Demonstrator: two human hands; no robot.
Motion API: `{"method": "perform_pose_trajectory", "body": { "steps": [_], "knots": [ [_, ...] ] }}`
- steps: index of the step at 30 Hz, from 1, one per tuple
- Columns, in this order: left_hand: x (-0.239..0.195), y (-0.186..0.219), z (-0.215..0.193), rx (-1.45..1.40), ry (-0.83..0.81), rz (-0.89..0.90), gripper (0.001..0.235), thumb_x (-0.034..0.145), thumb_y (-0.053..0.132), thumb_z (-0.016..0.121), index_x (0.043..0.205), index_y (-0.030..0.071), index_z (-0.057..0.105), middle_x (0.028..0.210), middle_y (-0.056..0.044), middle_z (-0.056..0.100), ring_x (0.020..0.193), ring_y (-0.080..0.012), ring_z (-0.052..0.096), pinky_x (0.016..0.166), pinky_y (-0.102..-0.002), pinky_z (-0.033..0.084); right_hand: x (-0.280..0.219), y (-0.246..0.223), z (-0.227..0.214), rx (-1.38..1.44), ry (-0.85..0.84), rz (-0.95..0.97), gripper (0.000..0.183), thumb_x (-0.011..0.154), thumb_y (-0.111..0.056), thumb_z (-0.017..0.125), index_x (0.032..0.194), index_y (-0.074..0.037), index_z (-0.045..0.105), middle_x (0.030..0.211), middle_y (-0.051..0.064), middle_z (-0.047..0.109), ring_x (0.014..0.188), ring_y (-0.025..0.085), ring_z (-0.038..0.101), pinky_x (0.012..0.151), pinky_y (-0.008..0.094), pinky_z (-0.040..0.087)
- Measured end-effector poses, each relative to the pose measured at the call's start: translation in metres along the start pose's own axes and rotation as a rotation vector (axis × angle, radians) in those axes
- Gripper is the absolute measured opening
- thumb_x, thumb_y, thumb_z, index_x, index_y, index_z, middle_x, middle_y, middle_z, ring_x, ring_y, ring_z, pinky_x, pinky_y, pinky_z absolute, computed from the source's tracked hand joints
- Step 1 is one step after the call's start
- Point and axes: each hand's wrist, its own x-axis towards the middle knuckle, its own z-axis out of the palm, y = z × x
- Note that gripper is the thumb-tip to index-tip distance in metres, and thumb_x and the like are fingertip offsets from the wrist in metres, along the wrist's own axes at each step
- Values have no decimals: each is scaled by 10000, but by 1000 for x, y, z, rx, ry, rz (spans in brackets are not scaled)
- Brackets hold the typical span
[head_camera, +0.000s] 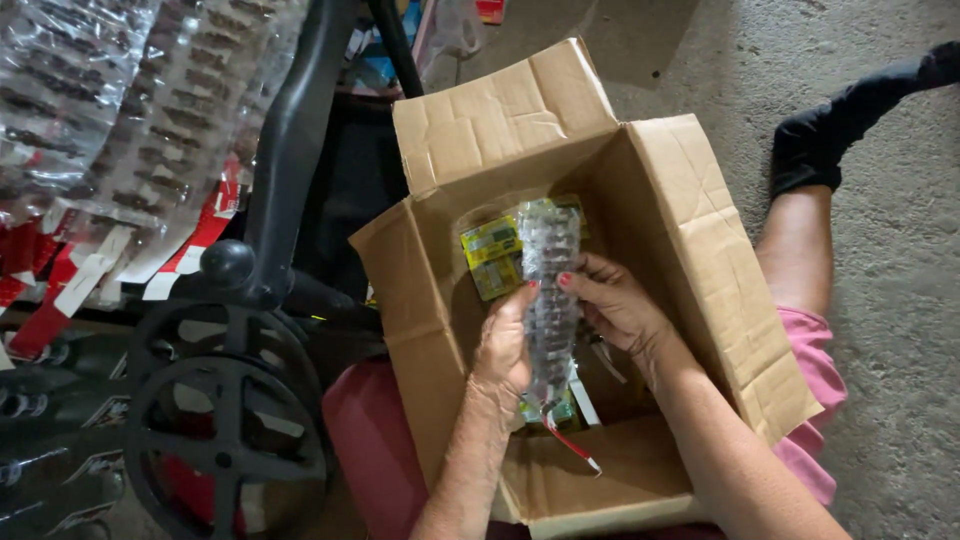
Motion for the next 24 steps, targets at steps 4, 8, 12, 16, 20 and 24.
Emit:
{"method": "perform_pose_trajectory", "body": {
  "steps": [4,8,12,16,20,24],
  "knots": [
    [4,1,-8,22,-44,19,244,993,221,664,1100,6,710,946,-107,764,781,-207,736,723,-360,603,-2,-8,9,-7,28,38,218,936,-96,724,1151,-62,717,1074,52,764,955,159,715,875,339,582],
    [17,2,-19,119,79,148,200,911,77,671,1096,15,712,973,-110,777,811,-230,754,772,-391,627,-3,-16,16,17,17,49,235,947,-97,698,1177,-55,724,1094,66,766,978,172,716,902,355,572],
    [7,14,-1,1,82,111,215,894,116,676,1095,60,728,964,-97,771,820,-254,744,789,-433,612,-4,-23,17,49,45,52,293,927,-89,677,1220,-85,694,1119,62,758,986,189,722,899,400,588],
    [3,19,6,2,84,161,336,938,321,638,1163,76,683,1050,-135,761,933,-289,722,909,-493,558,-6,-26,10,234,28,-21,329,968,-135,674,1292,-88,635,1151,90,735,1046,223,729,955,408,584],
    [-4,22,21,-111,-84,241,482,985,441,607,1299,76,620,1245,-87,719,1169,-269,660,1088,-459,475,-14,-36,33,154,-68,-35,404,933,-96,704,1330,-85,631,1230,50,735,1096,177,706,986,377,560],
    [0,17,16,46,-64,238,588,947,498,610,1367,86,588,1356,-83,657,1268,-274,595,1119,-468,442,-14,-31,33,15,-120,-52,478,883,-22,753,1339,-88,623,1220,41,731,1089,163,694,966,372,563]
  ]
}}
